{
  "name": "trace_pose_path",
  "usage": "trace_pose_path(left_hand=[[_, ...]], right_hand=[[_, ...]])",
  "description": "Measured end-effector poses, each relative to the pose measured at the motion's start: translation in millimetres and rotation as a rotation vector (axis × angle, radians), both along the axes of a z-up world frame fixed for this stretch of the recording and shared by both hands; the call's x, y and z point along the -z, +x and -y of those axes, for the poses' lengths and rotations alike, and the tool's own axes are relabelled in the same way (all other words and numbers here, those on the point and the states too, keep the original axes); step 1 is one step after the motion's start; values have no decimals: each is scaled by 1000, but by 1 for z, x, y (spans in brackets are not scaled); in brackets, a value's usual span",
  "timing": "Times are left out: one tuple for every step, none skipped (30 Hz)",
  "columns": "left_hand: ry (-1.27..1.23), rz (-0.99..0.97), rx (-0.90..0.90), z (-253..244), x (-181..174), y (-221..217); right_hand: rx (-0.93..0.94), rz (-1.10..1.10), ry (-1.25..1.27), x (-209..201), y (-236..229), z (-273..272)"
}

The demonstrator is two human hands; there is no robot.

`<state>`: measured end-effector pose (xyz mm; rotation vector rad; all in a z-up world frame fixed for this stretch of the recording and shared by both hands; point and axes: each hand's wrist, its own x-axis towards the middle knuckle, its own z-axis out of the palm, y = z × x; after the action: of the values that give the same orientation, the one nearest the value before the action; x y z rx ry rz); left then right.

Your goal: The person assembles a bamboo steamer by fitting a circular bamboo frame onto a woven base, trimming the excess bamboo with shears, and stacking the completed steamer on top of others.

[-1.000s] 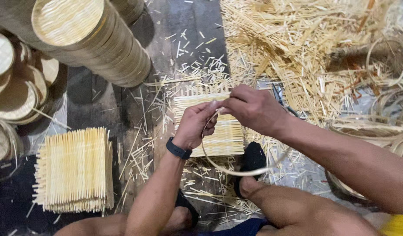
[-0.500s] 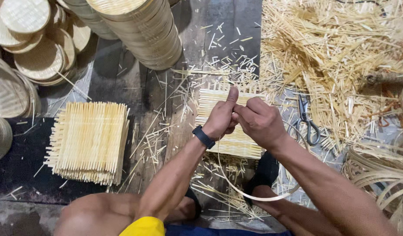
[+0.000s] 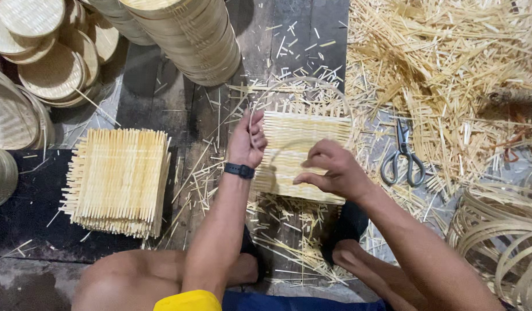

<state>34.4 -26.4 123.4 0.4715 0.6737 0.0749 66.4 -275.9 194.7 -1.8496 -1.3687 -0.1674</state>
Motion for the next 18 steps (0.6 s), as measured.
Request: trace_pose_path(left_hand=[[20, 16, 6, 0, 1, -2], [41, 36, 9, -2, 1, -1], [72, 32, 31, -2, 0, -1], [103, 31, 54, -2, 0, 0], [134, 30, 77, -1, 0, 0], [112, 44, 84, -1, 1, -1], [89, 57, 91, 0, 2, -2], [69, 75, 96, 2, 4, 0], [75, 84, 113, 4, 6, 2], [79, 84, 128, 5, 11, 0], [83, 85, 142, 7, 15, -3], [100, 86, 138, 9, 18, -2], [117, 88, 134, 12, 20, -2], [133, 87, 130, 15, 23, -4], [78, 104, 122, 19, 25, -4], [22, 120, 113, 23, 27, -5], [-34, 136, 104, 26, 28, -6], [11, 116, 103, 26, 28, -5]], right_hand=[[186, 80, 24, 3, 3, 1], [370, 165, 51, 6, 10, 3], [553, 252, 79, 9, 17, 6], [641, -203, 139, 13, 26, 10], [706, -662, 195, 17, 34, 15], [750, -1130, 248, 24, 41, 20], [685, -1290, 337, 31, 44, 25], [608, -1442, 430, 38, 50, 30], [523, -1591, 524, 45, 53, 34], [467, -1639, 559, 55, 52, 36], [410, -1686, 594, 63, 49, 38], [350, -1727, 633, 70, 47, 37], [395, -1691, 685, 76, 46, 37], [440, -1655, 736, 80, 42, 37], [485, -1617, 786, 84, 40, 37], [508, -1605, 777, 86, 37, 39], [530, -1593, 769, 88, 35, 40], [555, -1581, 762, 89, 37, 42]])
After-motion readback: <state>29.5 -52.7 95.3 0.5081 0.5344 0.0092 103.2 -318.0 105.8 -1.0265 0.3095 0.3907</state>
